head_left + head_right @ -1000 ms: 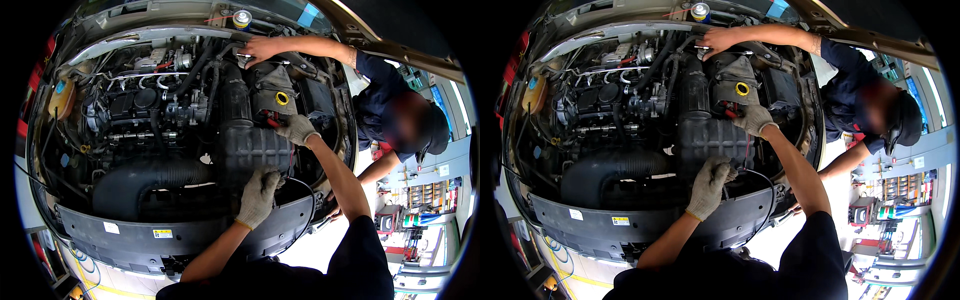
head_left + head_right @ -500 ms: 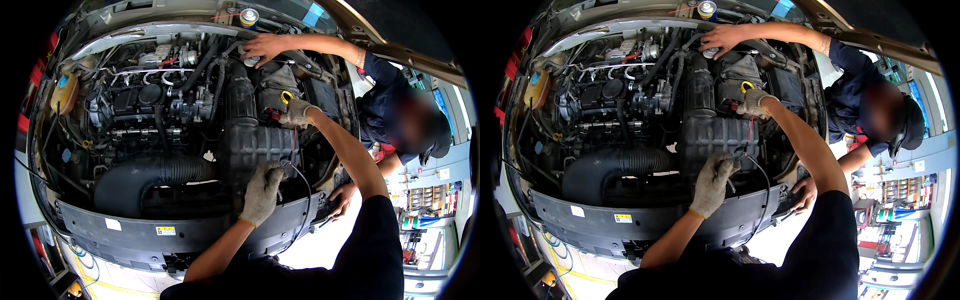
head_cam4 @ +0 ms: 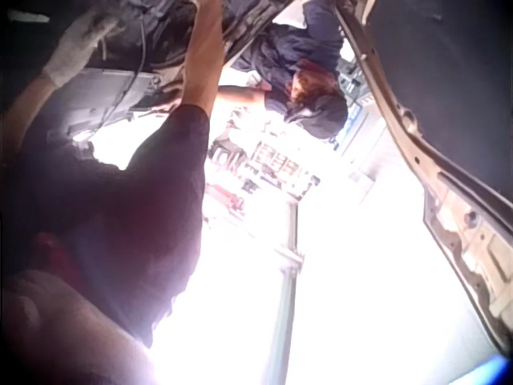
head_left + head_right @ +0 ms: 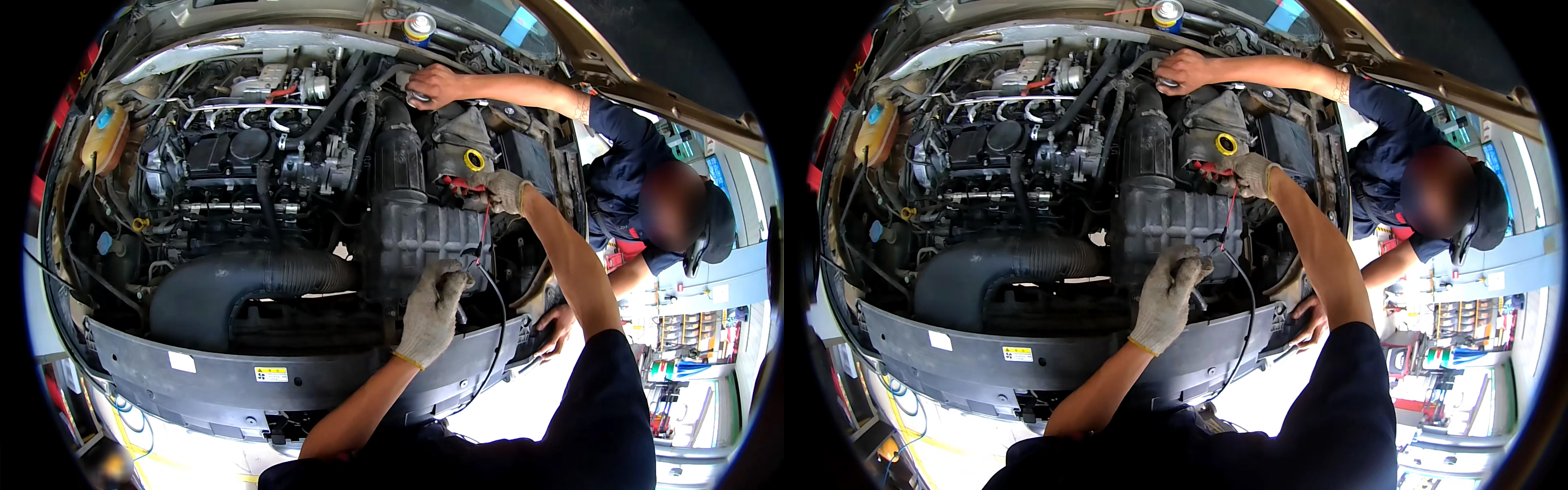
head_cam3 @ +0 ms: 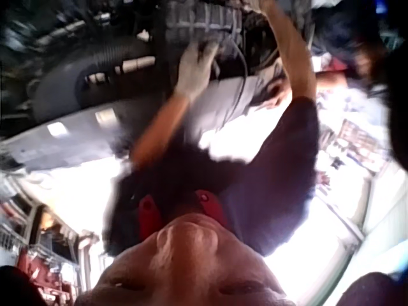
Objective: The person connects jumper cables to a portable battery charger and attaches them to the car battery. He then uses a wrench to tighten bolts on the engine block while another person assists nearby.
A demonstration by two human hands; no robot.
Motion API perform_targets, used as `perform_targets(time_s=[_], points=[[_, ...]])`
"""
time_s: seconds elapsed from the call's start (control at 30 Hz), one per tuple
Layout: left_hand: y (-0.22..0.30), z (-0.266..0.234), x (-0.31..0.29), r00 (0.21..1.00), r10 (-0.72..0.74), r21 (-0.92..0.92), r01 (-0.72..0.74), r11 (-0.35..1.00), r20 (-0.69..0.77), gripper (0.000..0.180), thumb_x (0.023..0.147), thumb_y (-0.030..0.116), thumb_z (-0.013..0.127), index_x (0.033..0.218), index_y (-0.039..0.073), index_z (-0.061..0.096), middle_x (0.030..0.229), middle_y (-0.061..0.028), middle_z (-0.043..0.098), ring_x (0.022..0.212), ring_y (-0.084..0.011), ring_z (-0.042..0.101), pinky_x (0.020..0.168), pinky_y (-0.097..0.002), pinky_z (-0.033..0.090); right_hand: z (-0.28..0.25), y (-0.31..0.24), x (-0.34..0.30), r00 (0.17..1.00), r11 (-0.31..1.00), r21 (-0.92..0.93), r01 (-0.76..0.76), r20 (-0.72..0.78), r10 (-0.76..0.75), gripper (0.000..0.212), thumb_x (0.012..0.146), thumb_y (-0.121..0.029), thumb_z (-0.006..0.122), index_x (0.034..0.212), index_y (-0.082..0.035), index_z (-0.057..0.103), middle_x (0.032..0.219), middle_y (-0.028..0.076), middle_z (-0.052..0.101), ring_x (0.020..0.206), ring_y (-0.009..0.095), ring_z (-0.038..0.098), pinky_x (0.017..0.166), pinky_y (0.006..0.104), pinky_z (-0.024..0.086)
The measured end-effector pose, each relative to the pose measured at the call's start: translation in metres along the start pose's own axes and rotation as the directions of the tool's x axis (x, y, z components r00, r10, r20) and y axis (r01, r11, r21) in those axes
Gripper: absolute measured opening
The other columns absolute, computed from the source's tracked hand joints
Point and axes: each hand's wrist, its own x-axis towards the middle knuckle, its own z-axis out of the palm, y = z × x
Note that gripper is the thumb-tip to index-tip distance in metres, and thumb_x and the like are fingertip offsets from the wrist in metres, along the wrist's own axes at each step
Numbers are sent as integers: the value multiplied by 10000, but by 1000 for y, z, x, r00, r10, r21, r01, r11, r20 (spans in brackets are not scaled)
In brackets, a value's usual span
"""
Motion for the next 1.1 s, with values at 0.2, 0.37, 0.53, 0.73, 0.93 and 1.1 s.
perform_targets(time_s=[0.2,0.37,0.53,0.73,0.93,1.1], points=[[0,1,-1,994,97,67,-93,993,-54,344,1080,277,589,1261,-15,569,1087,-149,730,1024,-214,716,898,-339,555,-1,-5,0,994,989,-129,73,94,-61,210,921,-306,743,929,-107,678,633,0,527,487,127,453,453,326,439],[6,0,6,995,84,118,-77,990,-56,348,1078,277,599,1255,-21,568,1083,-126,722,1019,-200,710,903,-323,550,-3,-19,-9,987,896,-419,148,125,-105,361,936,-395,711,1060,-56,700,691,48,581,516,176,531,629,467,649],[-10,5,13,992,81,57,-76,995,-99,407,1063,310,636,1280,-23,551,1071,-115,710,1006,-176,685,921,-319,545,-23,-12,-42,875,715,-675,181,-222,-431,510,996,-466,629,1241,-19,652,939,194,733,864,350,755,756,504,622],[-13,-3,25,971,201,-3,-203,979,-130,572,1041,427,651,1386,-7,512,1152,-127,713,1008,-192,690,940,-346,559,29,71,-176,667,612,-430,664,-30,-745,641,895,-413,750,1387,-37,584,1237,218,701,1126,373,704,966,435,563],[35,56,16,900,310,757,-427,495,305,623,1074,430,562,1523,13,450,1349,-165,692,1275,-285,648,1023,-373,532,60,156,-174,509,487,-291,823,-1,-861,839,768,-350,886,1445,-14,522,1421,187,572,1208,336,665,1015,413,563],[54,63,13,943,158,731,-328,599,294,622,1082,445,544,1547,47,433,1340,-152,698,1286,-286,637,1078,-395,496,65,163,-174,473,475,-150,867,-48,-880,764,781,-345,875,1390,-7,561,1306,182,607,1149,361,671,968,418,576]])
